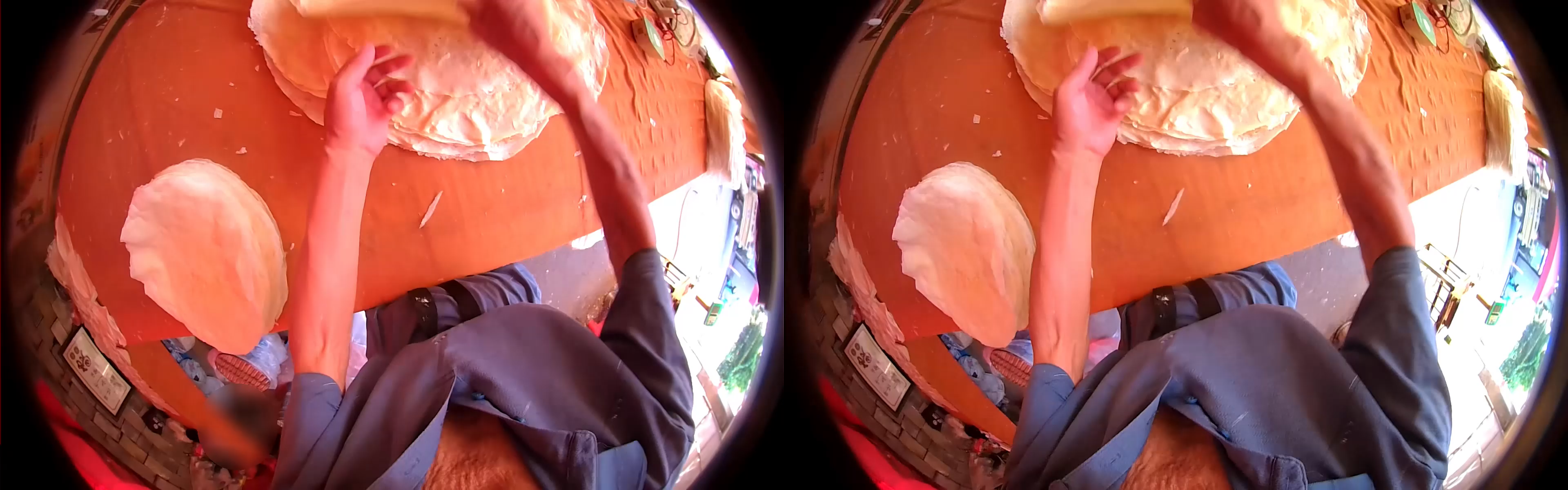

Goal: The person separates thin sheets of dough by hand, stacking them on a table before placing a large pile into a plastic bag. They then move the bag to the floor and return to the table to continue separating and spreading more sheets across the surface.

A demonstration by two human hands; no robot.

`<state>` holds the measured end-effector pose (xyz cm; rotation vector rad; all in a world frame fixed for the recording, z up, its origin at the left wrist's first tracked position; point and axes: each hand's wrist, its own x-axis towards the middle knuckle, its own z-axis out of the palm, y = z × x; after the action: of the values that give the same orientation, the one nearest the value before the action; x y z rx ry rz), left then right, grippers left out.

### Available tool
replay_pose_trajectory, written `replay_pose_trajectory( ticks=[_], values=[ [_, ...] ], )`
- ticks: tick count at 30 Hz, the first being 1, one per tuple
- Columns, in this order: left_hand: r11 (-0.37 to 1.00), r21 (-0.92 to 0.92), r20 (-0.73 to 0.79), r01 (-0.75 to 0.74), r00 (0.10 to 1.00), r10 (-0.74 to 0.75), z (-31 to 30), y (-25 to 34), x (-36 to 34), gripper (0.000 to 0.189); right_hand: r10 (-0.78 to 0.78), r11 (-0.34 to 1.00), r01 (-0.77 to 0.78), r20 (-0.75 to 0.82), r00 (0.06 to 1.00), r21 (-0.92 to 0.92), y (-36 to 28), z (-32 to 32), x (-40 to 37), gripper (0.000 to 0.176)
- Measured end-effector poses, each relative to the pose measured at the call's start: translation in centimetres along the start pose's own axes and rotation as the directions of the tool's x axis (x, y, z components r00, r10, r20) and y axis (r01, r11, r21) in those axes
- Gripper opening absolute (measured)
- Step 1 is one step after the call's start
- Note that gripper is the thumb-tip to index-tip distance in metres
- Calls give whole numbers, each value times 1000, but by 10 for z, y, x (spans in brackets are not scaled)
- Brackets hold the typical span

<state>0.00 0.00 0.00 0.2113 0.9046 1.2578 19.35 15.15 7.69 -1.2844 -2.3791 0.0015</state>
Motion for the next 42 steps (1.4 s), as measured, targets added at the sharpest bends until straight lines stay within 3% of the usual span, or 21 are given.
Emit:
replay_pose_trajectory(
  ticks=[2, 3, 6, 9, 11, 12, 15, 18, 20, 27, 28, 29, 30, 33, 34, 35, 37, 38, 39, 41, 42],
  values=[
    [991, 130, -82, 27, 996, -16, -9, -6, -16, 31, -26, 1000, 26, -99, 995, -4, -13, -32, 17, 9],
    [983, 176, -147, 58, 989, -32, -1, -23, -21, 27, -142, 977, 115, -152, 978, -177, -10, -55, 23, 9],
    [975, 201, -219, 90, 975, -45, 12, -36, -30, 25, -42, 986, 65, 149, 988, -150, -19, -41, 0, 7],
    [990, 128, -218, 53, 976, -25, 18, -38, -29, 21, 47, 990, 15, 431, 901, -139, -25, 1, -43, 12],
    [998, -6, -178, 55, 983, -55, 16, -44, -19, 17, -108, 992, 126, 359, 927, -28, -11, 48, -79, 11],
    [998, 14, -191, 63, 980, -60, 18, -44, -17, 14, -176, 977, 206, 327, 928, -60, -14, 47, -86, 22],
    [998, 43, -231, 43, 972, -32, 28, -43, -15, 10, -183, 979, 169, 123, 975, 113, -10, 37, -91, 34],
    [999, 42, -228, 35, 973, -25, 34, -47, -15, 9, -223, 975, 217, 166, 961, 53, 5, 38, -109, 45],
    [999, 12, -95, 39, 995, -37, 33, -50, -10, 11, -202, 977, 212, 195, 960, -33, 5, 38, -119, 52],
    [991, -123, 18, -43, 999, 46, 39, -51, 1, 17, -204, 977, 203, 10, 979, 67, 3, 53, -109, 37],
    [992, -123, 60, -40, 997, 48, 38, -50, 0, 17, -233, 971, 231, 42, 972, 56, 4, 49, -96, 32],
    [998, -57, -2, -6, 1000, 6, 37, -51, -5, 18, -141, 987, 152, 204, 969, -41, 12, 57, -84, 30],
    [1000, 9, -67, 29, 997, -28, 36, -51, -15, 18, -132, 990, 136, 122, 984, -23, 17, 41, -65, 13],
    [978, 170, -229, 118, 970, -77, 17, -56, -50, 20, -161, 982, 131, -232, 959, -136, 4, -47, -6, 11],
    [974, 186, -275, 129, 958, -75, 9, -60, -60, 21, -180, 983, 183, -199, 963, -5, -15, -79, -3, 11],
    [970, 201, -321, 135, 945, -65, 3, -61, -68, 22, -194, 981, 194, -209, 958, -21, -26, -86, -6, 13],
    [969, 210, -338, 128, 940, -51, -2, -60, -73, 27, -92, 981, 90, -3, 996, -174, -3, -58, -40, 17],
    [974, 192, -334, 120, 941, -50, -3, -60, -74, 29, -153, 973, 183, 198, 968, -144, -19, -44, -55, 13],
    [979, 174, -332, 110, 942, -47, -4, -61, -75, 30, -210, 978, 210, 122, 970, 19, -14, -15, -75, 16],
    [983, 146, -340, 109, 939, -54, -1, -62, -73, 31, -124, 991, 131, 355, 927, 6, -12, 25, -108, 15],
    [985, 133, -344, 110, 937, -58, 1, -62, -71, 32, -119, 993, 117, 343, 932, 24, -13, 28, -113, 19]
  ],
)
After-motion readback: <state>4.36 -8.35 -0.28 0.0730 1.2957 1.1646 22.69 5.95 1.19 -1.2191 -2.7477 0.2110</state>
